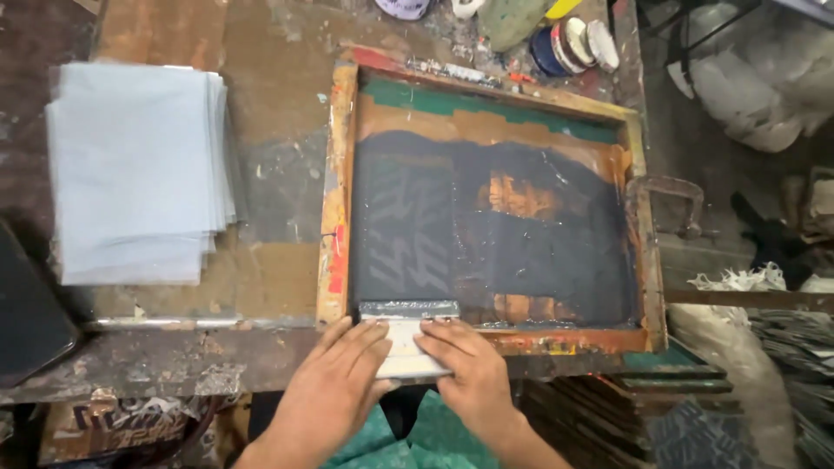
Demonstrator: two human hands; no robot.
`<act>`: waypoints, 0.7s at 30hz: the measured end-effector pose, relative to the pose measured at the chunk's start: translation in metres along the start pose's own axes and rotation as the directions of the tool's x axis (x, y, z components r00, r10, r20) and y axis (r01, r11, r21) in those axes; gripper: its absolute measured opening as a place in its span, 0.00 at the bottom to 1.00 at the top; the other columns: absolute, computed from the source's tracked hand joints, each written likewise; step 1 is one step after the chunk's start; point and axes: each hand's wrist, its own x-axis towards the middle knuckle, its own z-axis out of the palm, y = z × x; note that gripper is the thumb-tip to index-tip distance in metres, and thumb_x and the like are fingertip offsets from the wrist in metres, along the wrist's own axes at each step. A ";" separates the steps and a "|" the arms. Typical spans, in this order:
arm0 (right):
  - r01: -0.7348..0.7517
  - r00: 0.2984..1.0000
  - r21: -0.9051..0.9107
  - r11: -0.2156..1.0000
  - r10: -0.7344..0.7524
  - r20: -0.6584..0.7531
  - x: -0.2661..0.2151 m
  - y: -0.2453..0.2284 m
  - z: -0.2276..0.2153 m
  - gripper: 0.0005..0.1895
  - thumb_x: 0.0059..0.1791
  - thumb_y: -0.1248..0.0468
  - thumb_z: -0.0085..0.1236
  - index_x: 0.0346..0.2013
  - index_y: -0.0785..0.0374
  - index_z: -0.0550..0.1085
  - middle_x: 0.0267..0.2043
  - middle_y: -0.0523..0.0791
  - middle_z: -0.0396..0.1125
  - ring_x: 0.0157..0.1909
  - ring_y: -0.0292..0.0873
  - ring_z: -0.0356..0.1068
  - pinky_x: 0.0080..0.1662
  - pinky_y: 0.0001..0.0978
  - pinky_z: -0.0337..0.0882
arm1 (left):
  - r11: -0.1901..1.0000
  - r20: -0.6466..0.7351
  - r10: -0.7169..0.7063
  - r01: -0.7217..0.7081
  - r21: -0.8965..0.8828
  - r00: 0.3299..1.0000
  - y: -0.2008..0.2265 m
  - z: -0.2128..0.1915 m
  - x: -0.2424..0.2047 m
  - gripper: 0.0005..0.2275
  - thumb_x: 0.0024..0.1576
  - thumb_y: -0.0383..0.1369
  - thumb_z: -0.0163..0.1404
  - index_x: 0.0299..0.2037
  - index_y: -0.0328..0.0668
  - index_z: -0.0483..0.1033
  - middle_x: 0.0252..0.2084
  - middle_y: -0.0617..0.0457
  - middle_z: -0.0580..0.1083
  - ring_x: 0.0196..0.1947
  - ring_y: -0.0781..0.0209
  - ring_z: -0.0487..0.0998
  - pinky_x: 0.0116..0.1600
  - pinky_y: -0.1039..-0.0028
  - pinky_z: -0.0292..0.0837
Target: Using a screen printing frame and a handheld squeegee to apply ink to individual clear plastic sheets on a workbench.
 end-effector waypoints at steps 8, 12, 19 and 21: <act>-0.063 0.998 0.101 0.993 0.064 0.000 0.008 -0.004 -0.019 0.25 0.37 0.71 0.56 0.49 0.64 0.79 0.54 0.49 0.75 0.59 0.52 0.74 0.66 0.47 0.68 | 0.883 -0.302 -0.453 0.468 -0.024 0.839 -0.039 0.014 0.011 0.25 0.61 0.35 0.51 0.66 0.28 0.64 0.64 0.30 0.67 0.65 0.31 0.66 0.66 0.53 0.62; -0.042 0.985 0.092 0.995 0.057 -0.163 -0.007 -0.002 -0.019 0.24 0.36 0.73 0.53 0.47 0.65 0.79 0.53 0.49 0.75 0.59 0.52 0.74 0.66 0.47 0.69 | 0.751 -0.176 -0.659 0.623 -0.219 0.731 0.001 -0.030 0.034 0.24 0.63 0.38 0.49 0.68 0.39 0.64 0.61 0.35 0.71 0.61 0.35 0.72 0.61 0.55 0.68; -0.076 0.731 -0.069 0.995 0.009 -0.683 -0.004 0.005 -0.067 0.19 0.46 0.79 0.49 0.51 0.73 0.75 0.57 0.57 0.71 0.61 0.55 0.72 0.65 0.47 0.72 | 0.775 -0.456 -0.361 -0.011 -0.632 0.813 0.050 -0.026 0.071 0.22 0.60 0.27 0.52 0.66 0.38 0.68 0.61 0.38 0.74 0.59 0.46 0.79 0.61 0.61 0.77; -0.051 0.685 0.081 0.995 0.094 -0.722 0.000 0.003 -0.078 0.17 0.49 0.79 0.50 0.52 0.74 0.75 0.60 0.58 0.70 0.61 0.54 0.72 0.64 0.44 0.73 | 0.850 -0.636 -0.178 -0.208 -0.484 0.751 0.061 -0.014 0.087 0.23 0.55 0.24 0.56 0.61 0.32 0.68 0.61 0.36 0.72 0.62 0.44 0.75 0.63 0.60 0.73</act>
